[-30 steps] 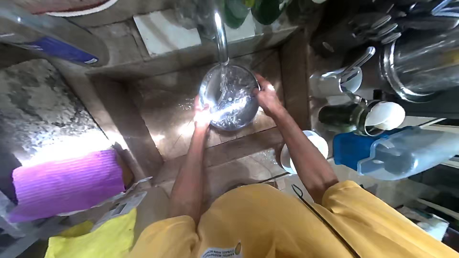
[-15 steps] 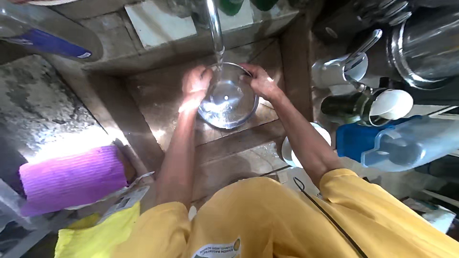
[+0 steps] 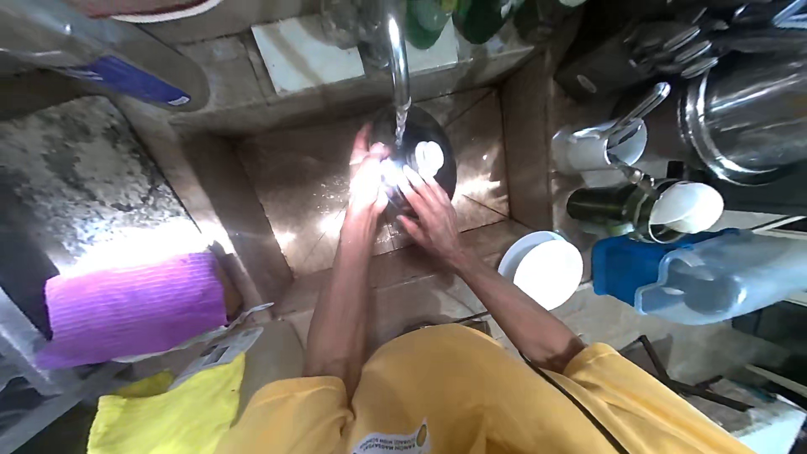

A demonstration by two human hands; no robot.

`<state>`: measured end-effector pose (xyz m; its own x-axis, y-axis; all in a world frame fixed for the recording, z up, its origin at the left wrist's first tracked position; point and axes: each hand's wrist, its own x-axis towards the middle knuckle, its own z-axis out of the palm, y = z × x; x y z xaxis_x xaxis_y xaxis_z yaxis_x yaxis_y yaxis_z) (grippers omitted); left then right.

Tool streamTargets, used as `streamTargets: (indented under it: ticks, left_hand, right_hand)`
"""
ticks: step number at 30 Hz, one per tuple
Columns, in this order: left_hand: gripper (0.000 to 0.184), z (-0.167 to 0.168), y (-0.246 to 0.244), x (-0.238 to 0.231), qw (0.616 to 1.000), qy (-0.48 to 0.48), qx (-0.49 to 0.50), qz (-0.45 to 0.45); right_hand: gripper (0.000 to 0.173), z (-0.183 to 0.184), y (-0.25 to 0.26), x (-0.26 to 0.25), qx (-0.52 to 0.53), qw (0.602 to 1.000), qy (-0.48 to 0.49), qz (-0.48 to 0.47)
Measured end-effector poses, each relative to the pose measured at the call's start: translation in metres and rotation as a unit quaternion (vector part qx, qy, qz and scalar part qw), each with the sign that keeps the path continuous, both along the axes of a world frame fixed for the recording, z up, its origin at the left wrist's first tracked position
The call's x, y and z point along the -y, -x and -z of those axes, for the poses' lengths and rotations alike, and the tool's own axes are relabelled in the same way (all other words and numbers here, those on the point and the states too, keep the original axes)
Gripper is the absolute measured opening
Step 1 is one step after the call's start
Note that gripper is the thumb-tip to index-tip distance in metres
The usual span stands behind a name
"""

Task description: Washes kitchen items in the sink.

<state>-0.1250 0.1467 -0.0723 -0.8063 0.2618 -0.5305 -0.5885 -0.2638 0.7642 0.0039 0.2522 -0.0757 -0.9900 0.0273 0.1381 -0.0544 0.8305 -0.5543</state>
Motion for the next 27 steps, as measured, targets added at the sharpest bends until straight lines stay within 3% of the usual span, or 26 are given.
streamTargets:
  ticks: [3,5,8,12,14,16,18,21,23,27]
  left_hand:
    - [0.065,0.01,0.007,0.01,0.995,-0.018,-0.056,0.075]
    - [0.057,0.013,0.01,0.014,0.992,-0.048,-0.062,0.103]
    - [0.051,0.021,0.021,0.023,0.978,-0.092,-0.081,0.167]
    - [0.055,0.025,0.045,0.029,0.961,-0.069,-0.102,0.248]
    - [0.055,0.019,0.056,0.031,0.949,-0.028,-0.131,0.286]
    - [0.052,0.015,0.06,0.029,0.939,0.007,-0.165,0.302]
    - [0.048,0.012,0.058,0.029,0.93,0.058,-0.206,0.299]
    - [0.057,0.021,0.039,0.04,0.943,0.073,-0.24,0.218]
    - [0.064,0.032,0.006,0.038,0.97,0.063,-0.211,0.101]
    - [0.085,0.055,-0.076,-0.003,0.948,0.227,-0.191,-0.115]
  right_hand:
    - [0.052,-0.003,-0.002,-0.019,-0.063,0.994,-0.002,0.089]
    - [0.055,-0.005,0.011,-0.047,-0.041,0.981,0.031,0.187]
    - [0.06,0.002,0.035,-0.087,0.109,0.923,0.237,0.284]
    - [0.042,0.008,0.049,-0.114,0.222,0.805,0.492,0.246]
    - [0.042,0.007,0.047,-0.113,0.236,0.754,0.579,0.202]
    - [0.048,0.008,0.042,-0.109,0.233,0.726,0.621,0.182]
    - [0.043,0.012,0.038,-0.102,0.213,0.716,0.635,0.198]
    - [0.042,0.019,0.031,-0.093,0.148,0.695,0.66,0.245]
    - [0.042,0.027,0.028,-0.09,0.091,0.665,0.69,0.272]
    - [0.044,0.035,0.017,-0.051,0.013,0.559,0.757,0.338]
